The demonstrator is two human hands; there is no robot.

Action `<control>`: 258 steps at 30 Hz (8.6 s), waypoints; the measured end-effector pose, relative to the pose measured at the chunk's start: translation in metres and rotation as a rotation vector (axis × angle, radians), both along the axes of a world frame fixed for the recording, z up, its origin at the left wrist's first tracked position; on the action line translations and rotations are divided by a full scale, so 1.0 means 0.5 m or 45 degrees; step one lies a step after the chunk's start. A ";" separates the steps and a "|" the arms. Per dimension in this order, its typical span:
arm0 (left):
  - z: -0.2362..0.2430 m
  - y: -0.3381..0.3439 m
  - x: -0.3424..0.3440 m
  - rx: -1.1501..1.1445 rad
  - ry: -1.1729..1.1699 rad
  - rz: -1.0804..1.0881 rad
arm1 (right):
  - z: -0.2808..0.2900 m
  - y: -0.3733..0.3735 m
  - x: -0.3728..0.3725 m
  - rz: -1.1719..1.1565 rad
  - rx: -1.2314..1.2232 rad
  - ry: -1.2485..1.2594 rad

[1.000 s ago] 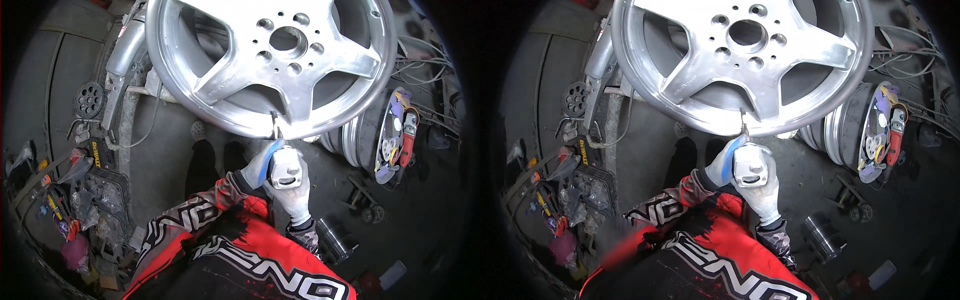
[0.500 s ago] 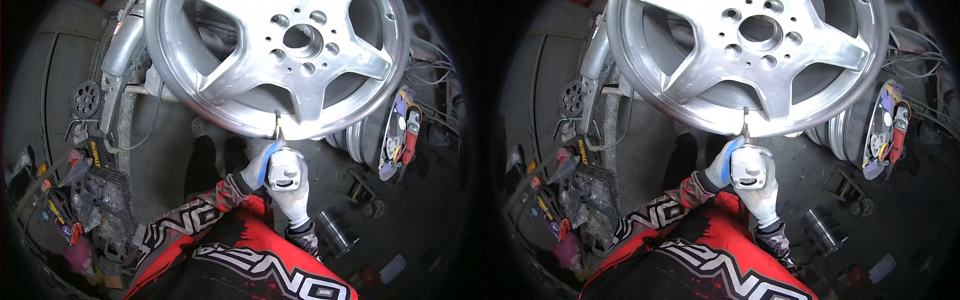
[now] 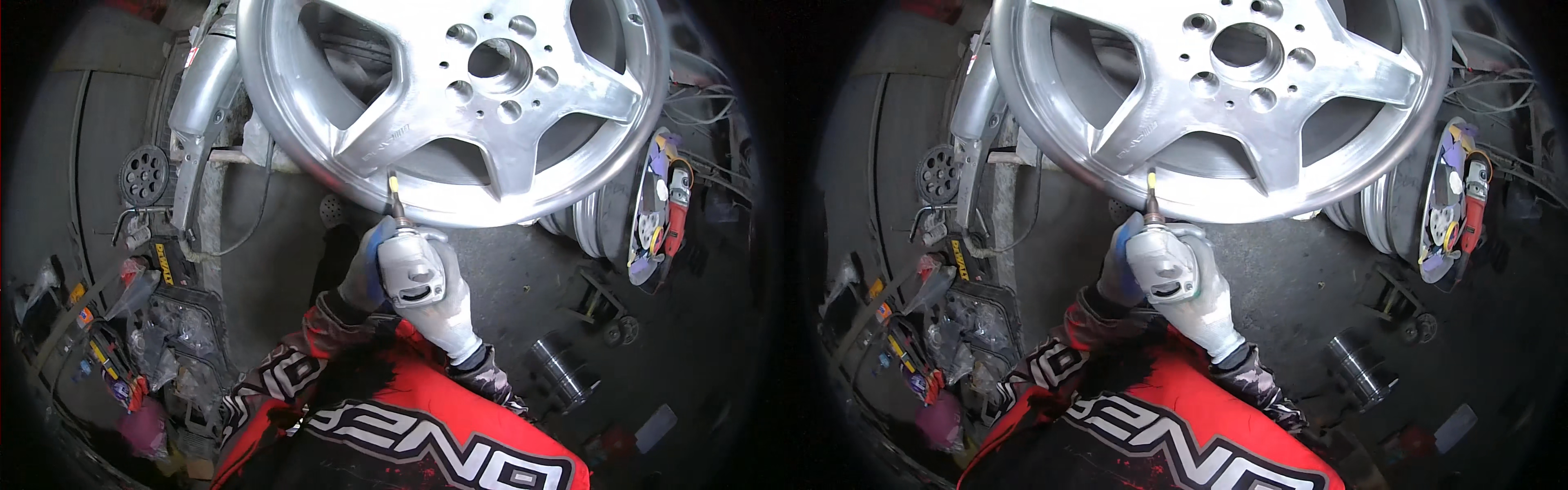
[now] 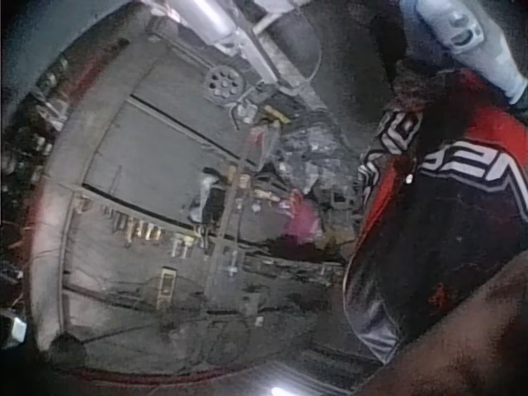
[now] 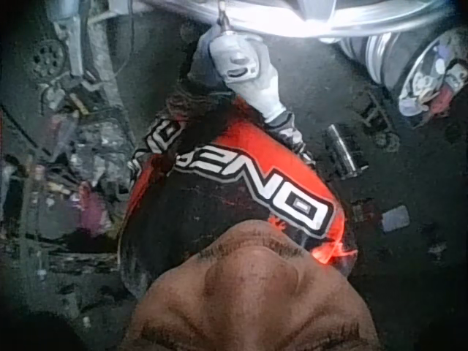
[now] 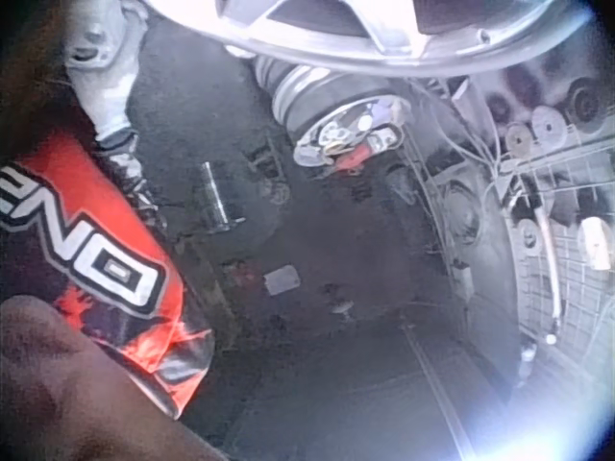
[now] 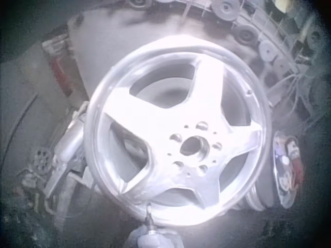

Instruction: The person sands a car rim using a rotary tool and applies tape to the rim edge. They sand the inner surface of the rim with a power grinder while holding the rim by hand.

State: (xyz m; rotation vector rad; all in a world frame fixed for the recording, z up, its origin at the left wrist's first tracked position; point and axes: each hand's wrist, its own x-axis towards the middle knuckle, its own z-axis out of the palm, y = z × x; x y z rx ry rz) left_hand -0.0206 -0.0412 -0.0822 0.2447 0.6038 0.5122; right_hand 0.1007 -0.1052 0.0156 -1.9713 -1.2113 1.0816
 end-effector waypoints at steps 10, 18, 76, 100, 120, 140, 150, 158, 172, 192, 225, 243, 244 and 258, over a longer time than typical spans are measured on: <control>-0.008 -0.055 0.093 -0.493 -0.354 0.050 | 0.005 -0.050 0.047 -0.112 0.072 -0.198; 0.005 -0.045 0.125 -0.539 -0.545 0.088 | 0.013 -0.064 0.058 -0.177 -0.070 -0.257; 0.009 -0.056 0.148 -0.524 -0.461 0.066 | 0.002 -0.082 0.066 -0.259 0.015 -0.189; 0.004 -0.056 0.123 -0.451 -0.411 -0.035 | -0.019 -0.088 0.051 -0.230 0.075 -0.200; 0.010 -0.003 -0.020 -0.477 -0.330 0.084 | -0.023 -0.008 -0.051 -0.094 0.030 -0.002; -0.052 -0.073 0.065 -0.738 -0.541 0.022 | -0.036 -0.075 -0.004 -0.241 0.061 -0.143; -0.004 -0.006 -0.037 -0.479 -0.325 0.081 | -0.063 -0.025 -0.043 0.012 0.194 -0.007; -0.048 -0.091 0.095 -0.596 -0.443 -0.034 | -0.050 -0.105 0.024 -0.251 0.106 -0.056; -0.009 -0.046 0.013 -0.744 -0.561 0.046 | -0.067 -0.060 -0.039 -0.201 0.143 -0.010; -0.043 -0.103 0.117 -0.712 -0.728 -0.064 | -0.047 -0.124 0.030 -0.364 0.042 -0.066; -0.089 -0.110 0.060 -0.788 -0.642 -0.036 | -0.089 -0.123 -0.004 -0.304 0.091 0.000; -0.113 -0.127 0.069 -0.499 -0.423 -0.016 | -0.092 -0.132 0.026 -0.211 0.123 -0.020; -0.135 -0.145 0.094 -0.656 -0.514 0.009 | -0.087 -0.138 0.035 -0.195 0.103 -0.104; -0.008 -0.050 0.007 -0.688 -0.633 0.058 | -0.071 -0.064 -0.034 -0.186 0.181 0.050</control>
